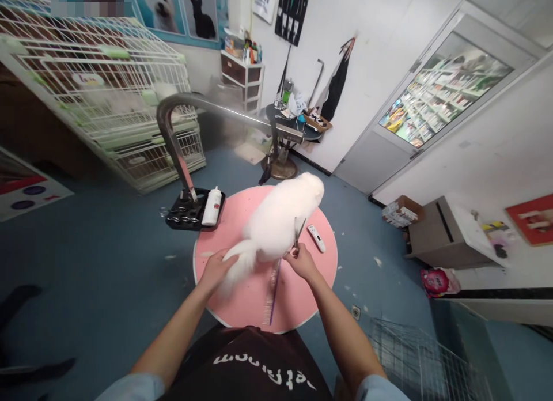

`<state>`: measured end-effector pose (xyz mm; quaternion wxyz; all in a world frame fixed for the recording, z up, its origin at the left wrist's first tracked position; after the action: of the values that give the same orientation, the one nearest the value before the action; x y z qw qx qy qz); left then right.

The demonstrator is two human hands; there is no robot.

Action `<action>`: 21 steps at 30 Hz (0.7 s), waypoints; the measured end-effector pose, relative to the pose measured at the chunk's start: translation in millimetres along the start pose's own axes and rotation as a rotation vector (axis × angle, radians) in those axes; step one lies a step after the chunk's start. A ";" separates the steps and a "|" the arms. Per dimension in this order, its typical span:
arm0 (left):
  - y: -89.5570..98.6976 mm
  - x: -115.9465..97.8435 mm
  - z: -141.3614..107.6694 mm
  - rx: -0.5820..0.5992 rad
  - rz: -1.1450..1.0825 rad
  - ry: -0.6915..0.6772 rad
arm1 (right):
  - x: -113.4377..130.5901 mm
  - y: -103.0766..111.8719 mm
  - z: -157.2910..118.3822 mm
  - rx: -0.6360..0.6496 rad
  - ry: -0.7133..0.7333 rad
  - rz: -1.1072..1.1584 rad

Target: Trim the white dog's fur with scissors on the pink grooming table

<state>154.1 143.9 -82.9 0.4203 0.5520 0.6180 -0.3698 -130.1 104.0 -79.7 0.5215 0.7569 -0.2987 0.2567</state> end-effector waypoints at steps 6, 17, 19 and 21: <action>-5.2 2.7 1.6 0.023 -0.070 0.047 | -8.9 25.8 0.9 0.046 0.003 -0.110; 5.0 29.0 -0.6 -0.301 -0.167 0.113 | 36.6 160.7 72.8 0.309 0.373 -0.893; 4.8 30.6 -5.8 -0.411 -0.173 0.123 | 48.2 178.8 94.1 0.330 0.478 -0.994; 2.4 28.5 -13.8 -0.522 -0.178 0.138 | 57.0 190.4 111.0 0.347 0.542 -1.071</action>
<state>153.9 167.5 -104.2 0.4711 0.3925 0.7655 -0.1950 -219.3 -64.1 45.3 0.5043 0.7834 0.3113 0.1873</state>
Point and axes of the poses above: each hand's wrist, its own z-axis towards the middle knuckle, its own y-axis out of the back of the hand, x = y × z, the point moved 8 cm from there along z, towards the middle knuckle, and after that the axes turned 5 degrees about x, right-handed, at the moved point
